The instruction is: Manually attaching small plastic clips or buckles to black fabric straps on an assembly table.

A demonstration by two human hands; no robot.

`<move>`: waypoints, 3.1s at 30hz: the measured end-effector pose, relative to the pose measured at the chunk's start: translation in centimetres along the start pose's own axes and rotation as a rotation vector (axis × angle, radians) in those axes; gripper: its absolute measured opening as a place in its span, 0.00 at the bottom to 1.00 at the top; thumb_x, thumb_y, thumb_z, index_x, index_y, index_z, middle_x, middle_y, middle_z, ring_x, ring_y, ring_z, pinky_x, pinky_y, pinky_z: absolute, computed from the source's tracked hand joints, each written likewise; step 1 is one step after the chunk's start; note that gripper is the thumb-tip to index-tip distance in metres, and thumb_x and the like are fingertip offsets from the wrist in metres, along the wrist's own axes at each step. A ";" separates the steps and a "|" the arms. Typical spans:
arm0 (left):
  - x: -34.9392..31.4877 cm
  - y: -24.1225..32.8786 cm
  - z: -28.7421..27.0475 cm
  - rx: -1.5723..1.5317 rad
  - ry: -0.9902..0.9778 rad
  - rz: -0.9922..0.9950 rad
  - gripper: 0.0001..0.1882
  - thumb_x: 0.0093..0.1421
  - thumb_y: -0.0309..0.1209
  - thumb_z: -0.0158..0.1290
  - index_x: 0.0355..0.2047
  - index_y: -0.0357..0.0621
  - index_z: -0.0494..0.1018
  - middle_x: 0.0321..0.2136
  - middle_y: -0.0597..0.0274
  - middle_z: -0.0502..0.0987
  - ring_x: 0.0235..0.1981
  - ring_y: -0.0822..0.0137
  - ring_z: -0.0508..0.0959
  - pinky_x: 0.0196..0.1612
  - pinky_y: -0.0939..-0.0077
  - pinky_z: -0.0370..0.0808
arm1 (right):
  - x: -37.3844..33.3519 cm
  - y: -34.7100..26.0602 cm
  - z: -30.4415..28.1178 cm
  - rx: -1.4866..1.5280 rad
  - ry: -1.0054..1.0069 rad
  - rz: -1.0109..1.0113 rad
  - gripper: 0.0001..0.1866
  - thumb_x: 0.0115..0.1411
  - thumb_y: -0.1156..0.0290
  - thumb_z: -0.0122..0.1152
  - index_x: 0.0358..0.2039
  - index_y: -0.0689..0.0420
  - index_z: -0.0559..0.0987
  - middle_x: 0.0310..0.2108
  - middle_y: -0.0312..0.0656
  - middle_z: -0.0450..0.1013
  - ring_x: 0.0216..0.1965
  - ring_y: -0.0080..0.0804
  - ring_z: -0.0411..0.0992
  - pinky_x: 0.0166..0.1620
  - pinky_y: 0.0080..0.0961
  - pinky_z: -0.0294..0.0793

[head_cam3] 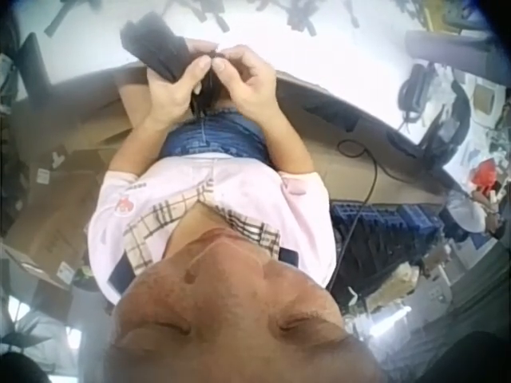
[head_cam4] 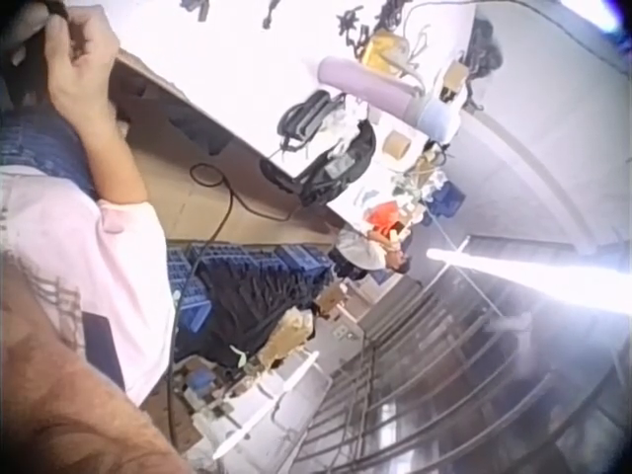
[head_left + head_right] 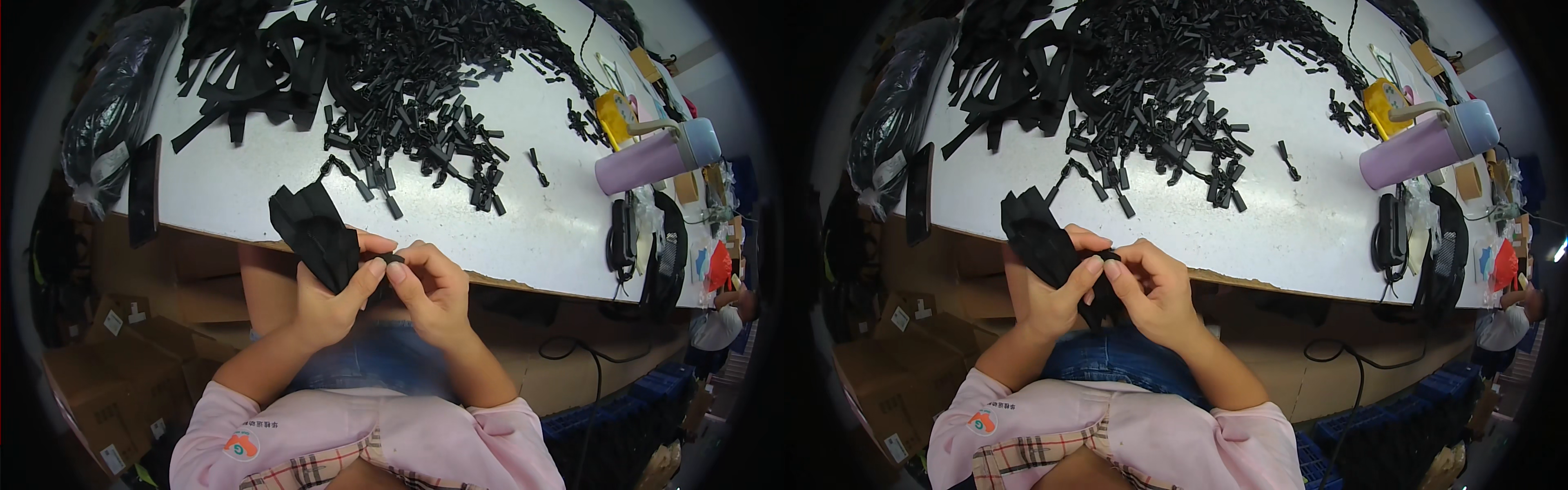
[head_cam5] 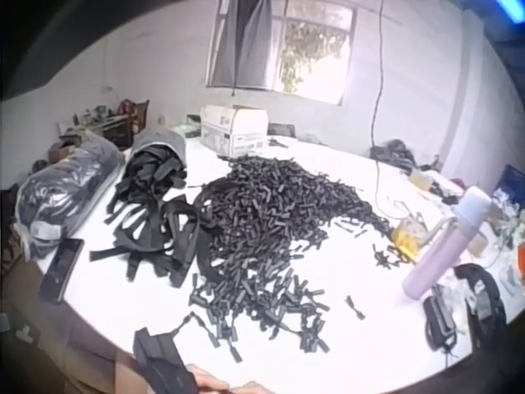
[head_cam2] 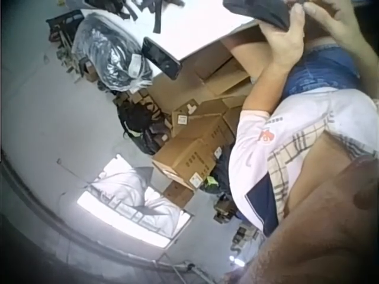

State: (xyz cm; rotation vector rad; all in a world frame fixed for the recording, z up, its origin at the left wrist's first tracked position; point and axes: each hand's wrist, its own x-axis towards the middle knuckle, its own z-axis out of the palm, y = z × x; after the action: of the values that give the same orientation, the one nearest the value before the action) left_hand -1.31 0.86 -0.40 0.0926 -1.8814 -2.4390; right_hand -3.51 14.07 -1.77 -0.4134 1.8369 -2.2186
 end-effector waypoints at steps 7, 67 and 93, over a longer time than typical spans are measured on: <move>-0.2 -0.2 -0.3 0.057 -0.053 0.099 0.07 0.52 0.24 0.49 0.32 0.36 0.69 0.26 0.66 0.69 0.16 0.83 0.65 0.16 0.91 0.61 | -0.1 -0.8 -0.4 0.171 -0.064 0.177 0.07 0.55 0.71 0.50 0.29 0.62 0.70 0.20 0.30 0.63 0.19 0.11 0.57 0.21 0.09 0.56; -0.3 -0.7 -0.4 -0.113 0.024 -0.207 0.09 0.52 0.27 0.47 0.32 0.36 0.65 0.25 0.60 0.67 0.16 0.73 0.66 0.18 0.83 0.65 | 4.1 -1.3 -7.0 -1.415 0.410 -0.418 0.05 0.40 0.77 0.55 0.21 0.57 0.70 0.19 0.40 0.62 0.22 0.33 0.65 0.23 0.26 0.66; -0.2 -1.1 0.2 0.090 -0.041 -0.029 0.05 0.50 0.24 0.52 0.28 0.37 0.71 0.22 0.71 0.70 0.23 0.84 0.66 0.27 0.90 0.63 | 1.2 -2.1 -2.7 -0.385 -0.037 -0.325 0.07 0.43 0.84 0.56 0.27 0.63 0.75 0.26 0.42 0.69 0.24 0.25 0.68 0.25 0.16 0.68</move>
State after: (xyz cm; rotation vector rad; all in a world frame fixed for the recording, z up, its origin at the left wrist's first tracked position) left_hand -1.15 1.36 -1.39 0.0754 -2.0209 -2.3917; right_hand -5.57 16.51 -0.08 -0.8728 2.3205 -2.0114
